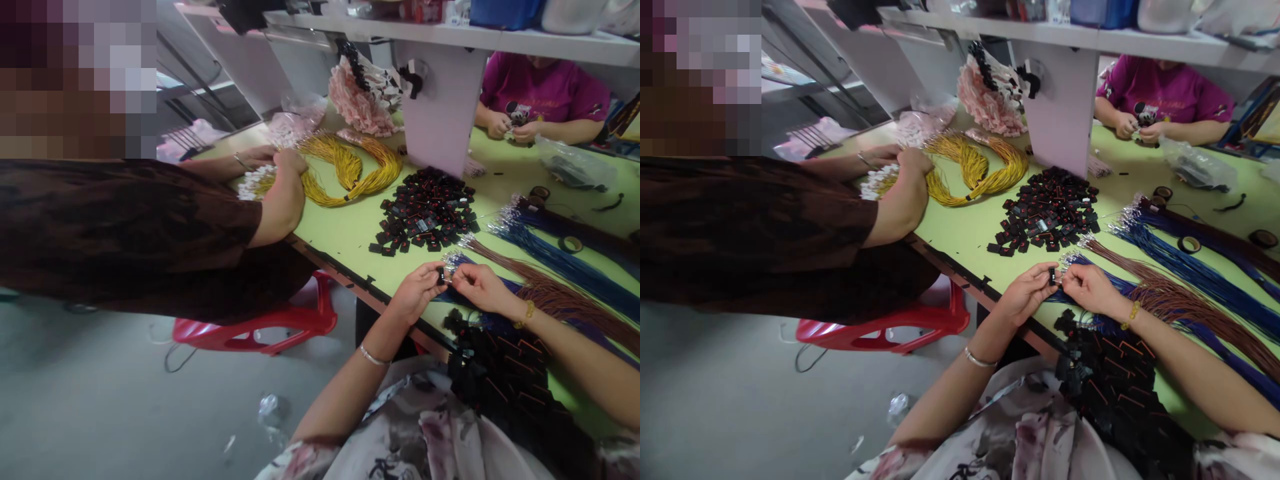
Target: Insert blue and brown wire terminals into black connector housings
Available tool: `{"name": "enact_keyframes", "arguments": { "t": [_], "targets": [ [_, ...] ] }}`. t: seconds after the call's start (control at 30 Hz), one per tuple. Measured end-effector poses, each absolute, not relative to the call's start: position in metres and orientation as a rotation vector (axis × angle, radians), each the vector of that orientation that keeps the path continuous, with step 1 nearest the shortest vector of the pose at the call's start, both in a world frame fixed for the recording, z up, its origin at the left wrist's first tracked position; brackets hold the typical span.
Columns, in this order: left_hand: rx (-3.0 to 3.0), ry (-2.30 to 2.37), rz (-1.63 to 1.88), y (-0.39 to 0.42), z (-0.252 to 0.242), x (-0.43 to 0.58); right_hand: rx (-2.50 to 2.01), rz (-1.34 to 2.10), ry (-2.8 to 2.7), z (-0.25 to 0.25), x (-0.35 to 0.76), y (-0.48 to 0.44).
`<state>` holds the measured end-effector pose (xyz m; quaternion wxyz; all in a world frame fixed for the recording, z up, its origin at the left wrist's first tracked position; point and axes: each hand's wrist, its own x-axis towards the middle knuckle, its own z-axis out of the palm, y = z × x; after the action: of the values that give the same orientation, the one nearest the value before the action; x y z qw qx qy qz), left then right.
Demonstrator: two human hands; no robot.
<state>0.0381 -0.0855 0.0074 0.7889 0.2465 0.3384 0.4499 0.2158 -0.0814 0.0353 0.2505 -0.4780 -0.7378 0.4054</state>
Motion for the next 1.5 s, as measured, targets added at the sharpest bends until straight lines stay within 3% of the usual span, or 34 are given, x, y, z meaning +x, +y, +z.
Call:
{"name": "enact_keyframes", "arguments": {
  "t": [0.33,0.83,1.13,1.33,1.5],
  "targets": [
    [0.544,0.705,0.915,-0.086,0.007,0.042,-1.323,0.966,-2.071,0.031,0.218,-0.084],
    [0.614,0.94,1.075,-0.094,0.005,0.057,-1.313,1.21,-1.965,0.026,0.219,-0.079],
    [0.717,0.961,1.034,-0.099,0.005,0.056,-1.315,1.06,-2.118,0.03,0.223,-0.082],
    [0.714,0.981,0.963,-0.094,0.007,0.045,-1.727,0.47,-2.317,0.035,0.256,-0.059],
    [0.718,0.978,0.977,-0.091,0.005,0.044,-1.837,0.395,-2.395,0.028,0.265,-0.054]
  ]
}}
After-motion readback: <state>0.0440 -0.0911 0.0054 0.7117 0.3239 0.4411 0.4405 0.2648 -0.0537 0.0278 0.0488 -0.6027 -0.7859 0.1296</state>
